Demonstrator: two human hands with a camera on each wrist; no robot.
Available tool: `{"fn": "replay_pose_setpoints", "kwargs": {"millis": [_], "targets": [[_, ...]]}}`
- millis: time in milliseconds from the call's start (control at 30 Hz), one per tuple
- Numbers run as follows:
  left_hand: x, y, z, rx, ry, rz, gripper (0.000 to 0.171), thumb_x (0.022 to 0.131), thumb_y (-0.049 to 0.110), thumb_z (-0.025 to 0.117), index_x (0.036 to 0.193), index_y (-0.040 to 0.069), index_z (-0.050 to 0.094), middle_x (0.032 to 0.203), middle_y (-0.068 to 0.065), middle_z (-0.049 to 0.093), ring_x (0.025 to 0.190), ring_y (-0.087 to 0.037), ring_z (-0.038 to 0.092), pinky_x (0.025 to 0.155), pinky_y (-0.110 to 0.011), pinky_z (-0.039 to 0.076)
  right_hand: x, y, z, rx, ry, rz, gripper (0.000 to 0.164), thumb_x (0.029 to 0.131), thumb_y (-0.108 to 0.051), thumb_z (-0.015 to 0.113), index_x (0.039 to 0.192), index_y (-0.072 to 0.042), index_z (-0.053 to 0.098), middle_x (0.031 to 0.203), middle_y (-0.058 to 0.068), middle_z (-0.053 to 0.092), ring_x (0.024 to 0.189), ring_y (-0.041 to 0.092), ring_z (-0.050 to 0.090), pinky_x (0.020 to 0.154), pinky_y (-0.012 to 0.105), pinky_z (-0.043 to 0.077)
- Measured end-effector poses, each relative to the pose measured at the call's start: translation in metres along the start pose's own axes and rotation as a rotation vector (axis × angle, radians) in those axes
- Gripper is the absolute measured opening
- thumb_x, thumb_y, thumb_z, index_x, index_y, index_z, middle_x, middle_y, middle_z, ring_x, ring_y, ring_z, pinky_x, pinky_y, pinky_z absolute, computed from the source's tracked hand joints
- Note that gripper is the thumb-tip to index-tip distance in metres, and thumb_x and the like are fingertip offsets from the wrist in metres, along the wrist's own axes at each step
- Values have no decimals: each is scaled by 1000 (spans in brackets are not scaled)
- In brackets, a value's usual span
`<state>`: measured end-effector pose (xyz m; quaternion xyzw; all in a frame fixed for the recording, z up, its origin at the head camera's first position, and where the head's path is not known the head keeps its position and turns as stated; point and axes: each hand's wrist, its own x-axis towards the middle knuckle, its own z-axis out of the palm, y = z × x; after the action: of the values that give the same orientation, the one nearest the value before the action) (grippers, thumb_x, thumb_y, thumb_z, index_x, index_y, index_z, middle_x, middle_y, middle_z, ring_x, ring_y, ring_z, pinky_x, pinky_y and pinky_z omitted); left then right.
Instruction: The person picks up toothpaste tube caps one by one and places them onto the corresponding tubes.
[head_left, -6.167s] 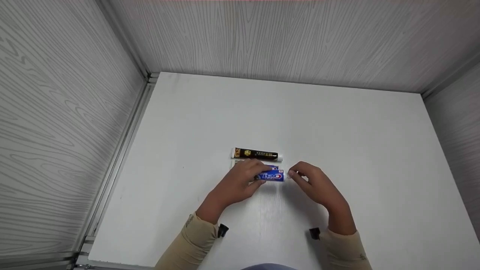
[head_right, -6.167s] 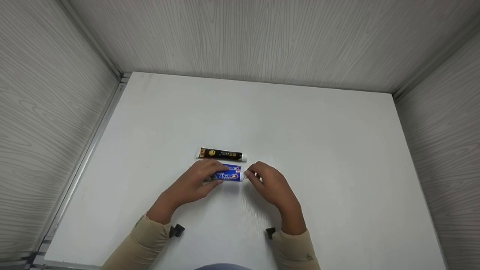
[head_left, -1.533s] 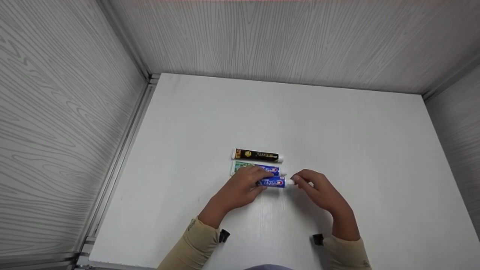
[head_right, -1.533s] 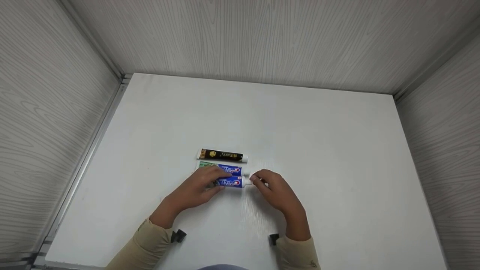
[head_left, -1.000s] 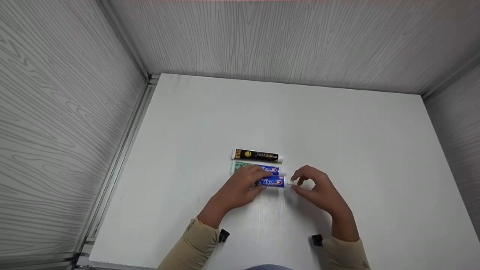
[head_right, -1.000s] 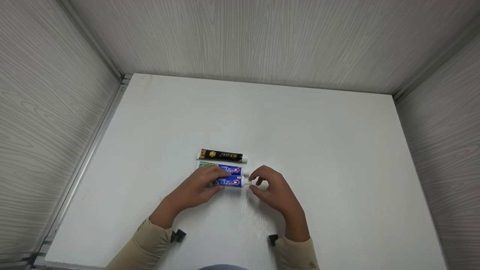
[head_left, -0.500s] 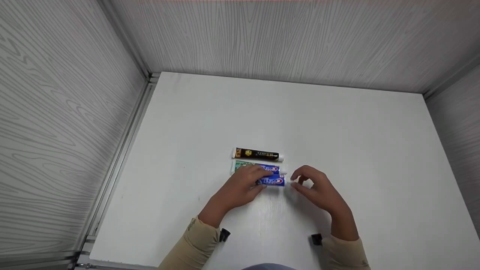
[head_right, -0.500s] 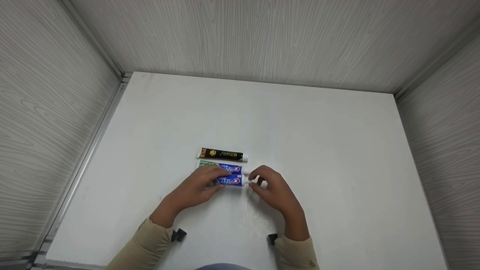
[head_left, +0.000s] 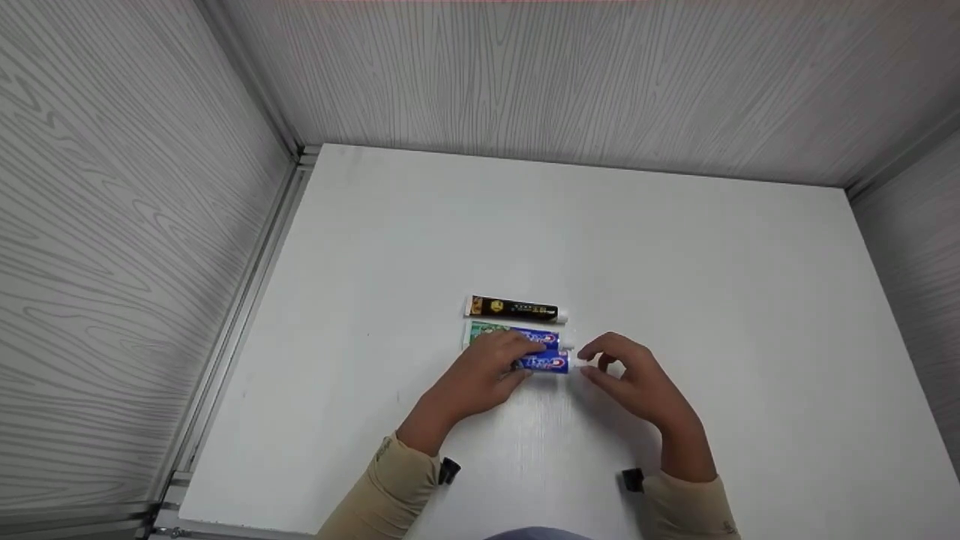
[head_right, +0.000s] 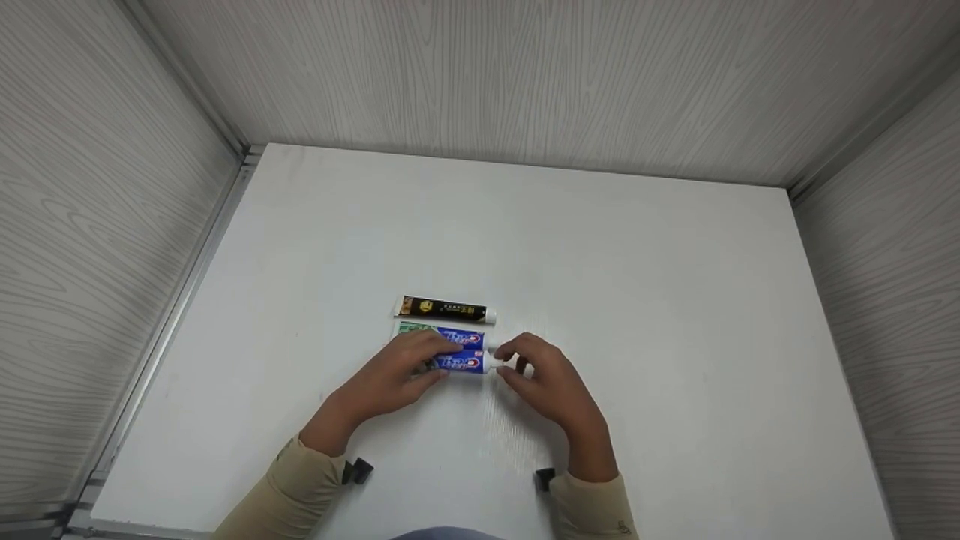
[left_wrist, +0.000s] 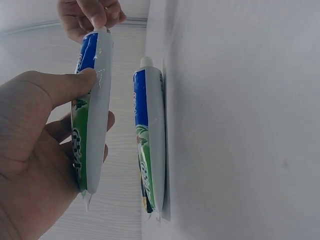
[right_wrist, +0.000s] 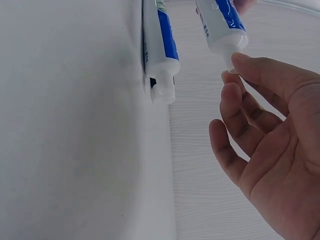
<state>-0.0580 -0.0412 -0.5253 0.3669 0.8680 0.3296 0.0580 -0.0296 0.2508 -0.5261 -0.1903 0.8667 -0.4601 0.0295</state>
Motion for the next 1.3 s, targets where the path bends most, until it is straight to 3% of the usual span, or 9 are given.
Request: {"fn": "replay_pose_setpoints", "kwargs": {"millis": [233, 500, 767, 1000, 1300], "targets": [[0, 0, 2, 10, 6, 6, 38, 105, 21, 69, 143, 21, 66, 132, 2, 69, 123, -18, 63, 113, -42, 47, 1, -3, 0, -27, 8, 27, 22, 90, -5, 84, 108, -16, 76, 103, -11, 72, 88, 10, 67, 85, 47, 57], [0, 3, 0, 18, 2, 6, 38, 106, 22, 68, 143, 21, 66, 131, 2, 69, 123, -18, 63, 112, -43, 48, 1, -3, 0, -37, 7, 29, 20, 92, -8, 83, 109, -15, 76, 104, -11, 73, 88, 9, 67, 80, 47, 55], [0, 1, 0, 15, -8, -7, 39, 107, 23, 66, 145, 21, 65, 133, 1, 69, 125, -18, 62, 115, -43, 46, 2, 2, 2, -15, -3, 11, 17, 95, -11, 81, 111, -14, 77, 107, -9, 75, 88, 11, 66, 83, 41, 55], [1, 1, 1, 16, 9, 12, 39, 105, 20, 68, 144, 19, 65, 133, 0, 70, 126, -20, 63, 114, -44, 47, 2, 2, 3, 2, -5, 10, 17, 95, -11, 80, 112, -11, 77, 108, 3, 76, 90, 15, 66, 82, 33, 57], [0, -1, 2, 13, 36, 20, 39, 105, 19, 69, 144, 18, 66, 130, 0, 69, 122, -19, 64, 112, -43, 48, 2, -1, 6, -25, 27, 28, 16, 94, -12, 81, 110, -11, 78, 105, -5, 75, 84, 15, 63, 76, 28, 54]]}}
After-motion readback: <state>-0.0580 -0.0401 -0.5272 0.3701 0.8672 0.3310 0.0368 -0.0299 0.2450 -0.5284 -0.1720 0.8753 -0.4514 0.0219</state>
